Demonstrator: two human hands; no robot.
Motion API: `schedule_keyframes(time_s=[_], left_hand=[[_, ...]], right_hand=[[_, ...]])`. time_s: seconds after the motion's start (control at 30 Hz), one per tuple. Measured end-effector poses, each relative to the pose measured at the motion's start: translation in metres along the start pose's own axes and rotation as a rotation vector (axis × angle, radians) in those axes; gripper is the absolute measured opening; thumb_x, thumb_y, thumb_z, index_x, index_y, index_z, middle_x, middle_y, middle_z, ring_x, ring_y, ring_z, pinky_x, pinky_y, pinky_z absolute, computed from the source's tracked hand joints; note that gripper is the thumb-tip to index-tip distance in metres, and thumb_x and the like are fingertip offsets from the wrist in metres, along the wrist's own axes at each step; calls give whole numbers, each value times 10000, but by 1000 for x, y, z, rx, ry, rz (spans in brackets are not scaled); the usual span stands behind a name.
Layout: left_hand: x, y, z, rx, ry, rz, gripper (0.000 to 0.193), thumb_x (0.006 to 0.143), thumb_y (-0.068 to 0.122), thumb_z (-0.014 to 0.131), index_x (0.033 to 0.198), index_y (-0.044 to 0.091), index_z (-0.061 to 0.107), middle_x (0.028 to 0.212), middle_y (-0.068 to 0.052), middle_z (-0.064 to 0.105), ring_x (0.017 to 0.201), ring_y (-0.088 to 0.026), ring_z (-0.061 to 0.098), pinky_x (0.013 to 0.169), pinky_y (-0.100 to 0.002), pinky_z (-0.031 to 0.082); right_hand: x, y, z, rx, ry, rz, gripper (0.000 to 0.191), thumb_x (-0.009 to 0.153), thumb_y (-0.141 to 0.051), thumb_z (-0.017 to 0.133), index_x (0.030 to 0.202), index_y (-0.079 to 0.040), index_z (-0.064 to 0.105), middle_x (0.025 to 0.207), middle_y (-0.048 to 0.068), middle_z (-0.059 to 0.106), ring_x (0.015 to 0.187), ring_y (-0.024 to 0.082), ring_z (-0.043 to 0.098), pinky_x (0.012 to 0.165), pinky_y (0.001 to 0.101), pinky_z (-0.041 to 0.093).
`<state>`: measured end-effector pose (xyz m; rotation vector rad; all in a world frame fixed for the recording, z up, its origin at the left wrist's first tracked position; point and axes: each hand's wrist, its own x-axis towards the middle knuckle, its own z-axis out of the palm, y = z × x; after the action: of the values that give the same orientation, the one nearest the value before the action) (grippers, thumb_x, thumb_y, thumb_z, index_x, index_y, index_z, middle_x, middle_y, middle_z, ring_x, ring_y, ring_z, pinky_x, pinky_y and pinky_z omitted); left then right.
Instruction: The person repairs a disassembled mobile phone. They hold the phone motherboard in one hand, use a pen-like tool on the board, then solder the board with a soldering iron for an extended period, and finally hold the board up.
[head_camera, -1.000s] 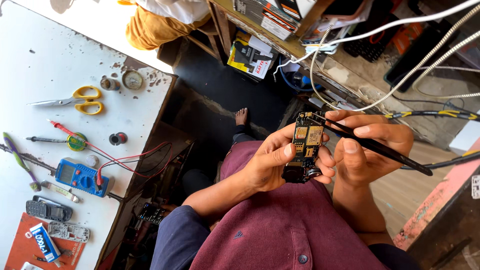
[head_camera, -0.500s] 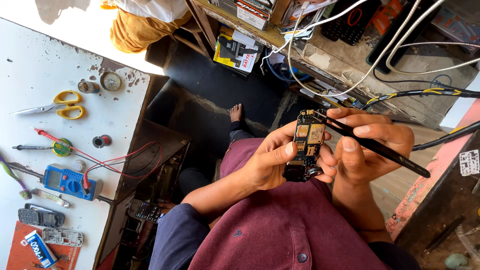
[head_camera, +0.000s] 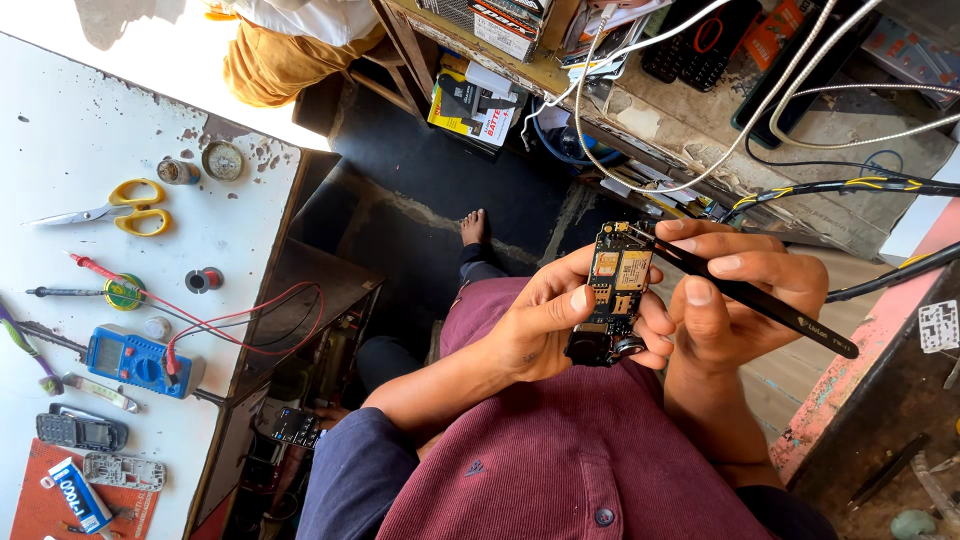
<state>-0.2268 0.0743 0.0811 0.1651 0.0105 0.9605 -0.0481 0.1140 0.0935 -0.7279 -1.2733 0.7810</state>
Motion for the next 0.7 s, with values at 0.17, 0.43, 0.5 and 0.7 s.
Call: schedule_keyframes(time_s=[0.17,0.43,0.5,0.7], left_hand=[[-1,3,-1,-4,-2,-10,605,1090,335,703,1479,-60,461,1221,-288,656,1124,-343,702,1009,-491,585],[0,7,-1,5,-6,-12,601,1098,330,703,1470,-73,457,1214,-289,658,1119,-347,704,1004,-492,589],[0,8,-1,5,-10,-14,602,1097,328,702,1472,-74,456,1214,-287,660,1120,-344,705,1004,-488,589],[2,10,1,9,-12,-21,617,1095,332,702,1475,-82,448,1213,-282,663,1121,-339,706,1008,-481,589]], right_hand=[[-2,2,0,5,-1,6,318,994,-117,768,1148,-31,504,949,170,655,863,245,724,890,460,692],[4,5,1,2,-41,-17,314,960,-109,750,1121,-26,493,988,191,682,857,263,746,880,466,681],[4,4,2,7,-29,-12,311,967,-98,746,1131,-28,491,983,194,682,865,269,748,879,465,684],[3,5,4,17,-1,-21,321,982,-75,739,1168,-37,480,977,204,677,875,274,744,881,456,687]])
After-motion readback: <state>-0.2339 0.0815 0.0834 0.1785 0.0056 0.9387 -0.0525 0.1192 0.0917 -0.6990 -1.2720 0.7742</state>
